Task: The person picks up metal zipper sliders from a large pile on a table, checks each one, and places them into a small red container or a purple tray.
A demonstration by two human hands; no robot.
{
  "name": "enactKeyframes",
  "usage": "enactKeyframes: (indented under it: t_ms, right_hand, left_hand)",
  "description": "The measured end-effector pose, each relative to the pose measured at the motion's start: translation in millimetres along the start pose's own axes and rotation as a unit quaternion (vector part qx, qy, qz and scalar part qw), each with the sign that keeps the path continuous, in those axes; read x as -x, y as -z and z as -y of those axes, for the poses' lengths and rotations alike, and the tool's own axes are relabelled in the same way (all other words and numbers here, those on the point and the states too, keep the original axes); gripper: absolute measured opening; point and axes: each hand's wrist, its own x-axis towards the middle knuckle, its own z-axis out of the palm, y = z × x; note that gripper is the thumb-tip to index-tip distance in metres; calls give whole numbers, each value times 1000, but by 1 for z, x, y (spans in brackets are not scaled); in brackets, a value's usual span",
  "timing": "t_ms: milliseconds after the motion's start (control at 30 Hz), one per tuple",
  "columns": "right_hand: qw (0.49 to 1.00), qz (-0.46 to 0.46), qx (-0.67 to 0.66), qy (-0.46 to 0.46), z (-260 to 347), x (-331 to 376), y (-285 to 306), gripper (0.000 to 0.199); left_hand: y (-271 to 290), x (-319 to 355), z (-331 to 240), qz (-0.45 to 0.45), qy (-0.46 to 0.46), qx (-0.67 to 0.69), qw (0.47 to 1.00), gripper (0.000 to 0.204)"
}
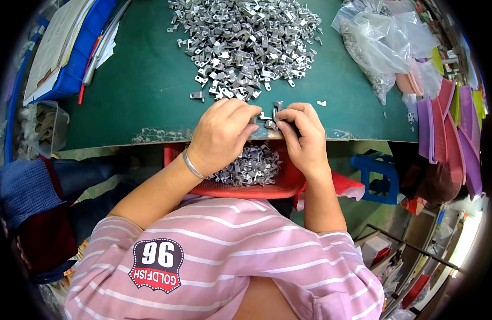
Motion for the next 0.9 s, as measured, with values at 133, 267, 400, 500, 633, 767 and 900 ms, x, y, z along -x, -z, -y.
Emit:
enactKeyframes:
  t_ms: [133, 267, 400, 500, 633, 767, 900]
  right_hand:
    - [993, 5, -76, -91, 13, 2, 9, 13]
    - [992, -1, -32, -120, 17, 4, 8, 9]
    - [997, -17, 34, -68, 11, 3, 7, 10]
    - [997, -28, 12, -75, 10, 4, 9, 12]
    - [998, -39, 15, -51, 10, 8, 9, 14]
    - [999, -35, 27, -14, 8, 8, 7, 14]
    - [997, -58, 38, -46, 1, -5, 4, 11]
  left_hand:
    - [-1, 1, 3, -9, -1, 16, 1000, 31]
    - [0, 0, 0, 2, 6, 15, 1000, 31]
    - [0, -1, 1, -1, -1, 13, 1000, 32]
    - [1, -2, -1, -9, 8, 26, 1000, 33]
    - [4, -2, 0, -1, 36, 54, 998, 34]
    - [3, -1, 2, 20, 24, 39, 999, 33]
    - [1, -2, 1, -8, 4, 26, 1000, 29]
